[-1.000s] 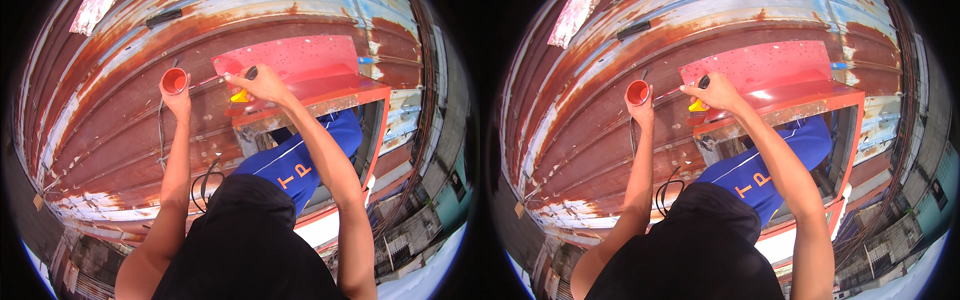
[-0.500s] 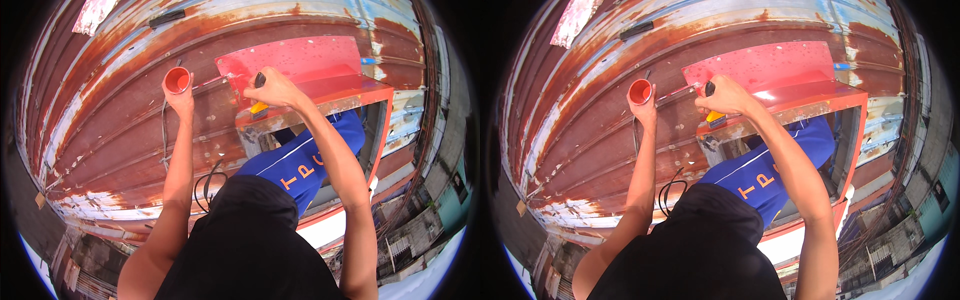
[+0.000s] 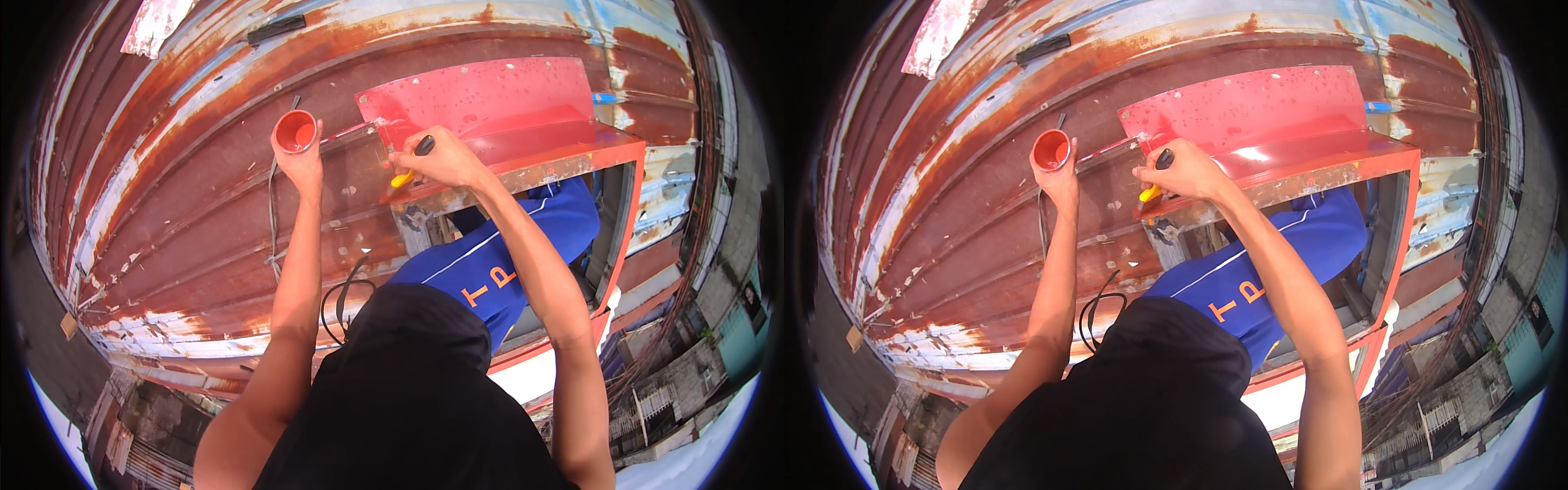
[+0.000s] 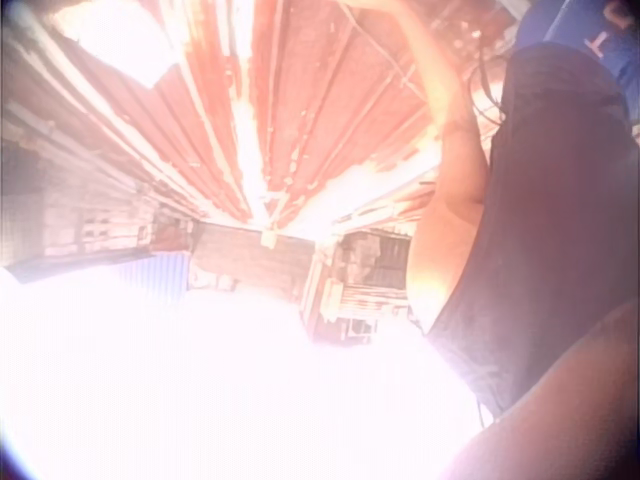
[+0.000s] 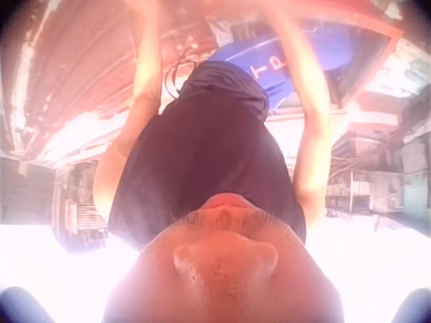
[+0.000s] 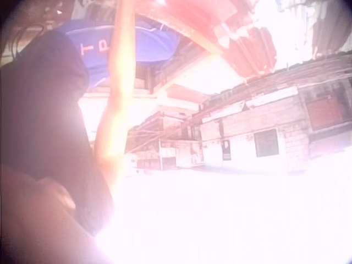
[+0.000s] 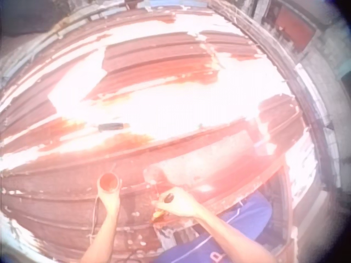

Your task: The person paints a red metal frame on a corrugated roof using a paintbrush and a small red cup of paint. They repeatedly dip the brush into the cup and apply paint to the frame around a roof opening.

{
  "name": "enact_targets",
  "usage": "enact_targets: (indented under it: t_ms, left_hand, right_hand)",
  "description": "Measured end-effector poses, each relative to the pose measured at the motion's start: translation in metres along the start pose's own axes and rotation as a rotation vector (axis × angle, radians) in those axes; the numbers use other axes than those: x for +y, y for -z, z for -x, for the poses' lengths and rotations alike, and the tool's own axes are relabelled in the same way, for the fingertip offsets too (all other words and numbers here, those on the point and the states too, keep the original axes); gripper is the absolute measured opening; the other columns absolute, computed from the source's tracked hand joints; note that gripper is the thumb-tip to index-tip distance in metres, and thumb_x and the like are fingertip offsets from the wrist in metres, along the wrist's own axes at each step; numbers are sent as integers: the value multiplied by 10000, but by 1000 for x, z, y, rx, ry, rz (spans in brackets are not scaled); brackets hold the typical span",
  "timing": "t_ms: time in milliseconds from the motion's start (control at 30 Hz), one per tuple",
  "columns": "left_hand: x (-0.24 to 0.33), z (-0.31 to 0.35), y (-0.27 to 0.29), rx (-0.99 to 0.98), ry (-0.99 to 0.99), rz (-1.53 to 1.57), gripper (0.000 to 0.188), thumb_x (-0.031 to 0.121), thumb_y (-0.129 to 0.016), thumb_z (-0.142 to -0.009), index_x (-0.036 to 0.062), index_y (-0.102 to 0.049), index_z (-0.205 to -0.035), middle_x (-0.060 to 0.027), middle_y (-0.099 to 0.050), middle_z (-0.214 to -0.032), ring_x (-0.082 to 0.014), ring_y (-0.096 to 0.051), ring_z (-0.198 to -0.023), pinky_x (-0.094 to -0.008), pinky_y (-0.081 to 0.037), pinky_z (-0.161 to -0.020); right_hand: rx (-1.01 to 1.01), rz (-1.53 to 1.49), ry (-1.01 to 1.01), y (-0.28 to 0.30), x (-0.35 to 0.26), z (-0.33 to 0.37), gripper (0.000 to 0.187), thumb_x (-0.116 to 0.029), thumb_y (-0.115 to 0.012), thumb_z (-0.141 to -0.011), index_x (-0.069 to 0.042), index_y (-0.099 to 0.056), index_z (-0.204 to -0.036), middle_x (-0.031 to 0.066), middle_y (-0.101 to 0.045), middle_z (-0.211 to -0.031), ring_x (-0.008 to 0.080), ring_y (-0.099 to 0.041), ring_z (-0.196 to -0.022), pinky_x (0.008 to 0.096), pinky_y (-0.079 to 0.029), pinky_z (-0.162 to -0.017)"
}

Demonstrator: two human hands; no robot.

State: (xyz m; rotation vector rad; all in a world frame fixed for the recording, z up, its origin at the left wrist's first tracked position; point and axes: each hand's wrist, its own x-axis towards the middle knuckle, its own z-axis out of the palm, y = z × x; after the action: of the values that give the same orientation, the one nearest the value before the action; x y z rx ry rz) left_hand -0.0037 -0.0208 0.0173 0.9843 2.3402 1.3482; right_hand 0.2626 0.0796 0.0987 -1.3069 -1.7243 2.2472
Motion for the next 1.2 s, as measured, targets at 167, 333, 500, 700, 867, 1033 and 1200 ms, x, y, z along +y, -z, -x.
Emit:
enact_targets:
  t_ms: [167, 333, 500, 700, 867, 1033, 1200]
  left_hand:
    - [0, 1, 2, 26, 0, 1, 625, 211, -966, -779, -1, -620, -1255, -125, -710, -1166, -234, -679, -1083, -364, -524, -981]
    - [7, 5, 5, 31, 44, -7, 625, 239, -967, -783, -1, -635, -1256, -117, -710, -1172, -226, -675, -1085, -362, -523, -983]
    - [5, 9, 8, 30, 27, -8, 633, 234, -968, -780, -3, -631, -1261, -119, -709, -1173, -226, -674, -1088, -365, -526, -980]
    - [-5, -2, 23, 60, 22, 43, 646, 229, -972, -773, -4, -624, -1266, -125, -708, -1181, -234, -674, -1096, -365, -523, -981]
    - [-11, -4, 32, 97, 12, 27, 641, 229, -970, -776, -3, -624, -1263, -128, -714, -1172, -238, -680, -1090, -369, -524, -983]
    - [3, -4, 27, 78, -13, 38, 624, 228, -968, -779, -1, -632, -1251, -129, -720, -1167, -238, -687, -1079, -370, -532, -974]
    - [-1, -7, 28, 76, -26, 45, 615, 223, -968, -780, 1, -637, -1249, -131, -723, -1161, -237, -688, -1072, -367, -534, -970]
  right_hand:
    - [69, -76, -65, 18, 13, 11, 344, -219, -664, -944, -20, -548, -1199, 78, -765, -791, 139, -715, -769, 317, -546, -725]
    - [215, 15, -90, 62, 0, 8, 345, -169, -639, -905, -32, -483, -1181, 77, -751, -781, 144, -679, -701, 311, -522, -656]
    - [263, -119, 111, 15, 0, -5, 279, -146, -677, -973, -75, -449, -1118, 57, -749, -808, 83, -625, -688, 259, -496, -607]
    - [111, -9, -24, -2, 13, 11, 251, -126, -679, -896, -72, -462, -1009, 101, -778, -827, 117, -671, -741, 287, -512, -677]
    - [138, -57, -22, 20, -37, 17, 232, -119, -667, -879, -65, -464, -978, 100, -769, -791, 131, -609, -630, 309, -511, -628]
    - [194, 130, 149, -8, 7, 17, 231, -146, -683, -867, -70, -483, -952, 71, -733, -752, 134, -601, -630, 288, -487, -612]
    - [168, 143, -52, 58, -14, 44, 182, -170, -676, -895, -73, -524, -915, 55, -724, -740, 115, -646, -668, 293, -490, -597]
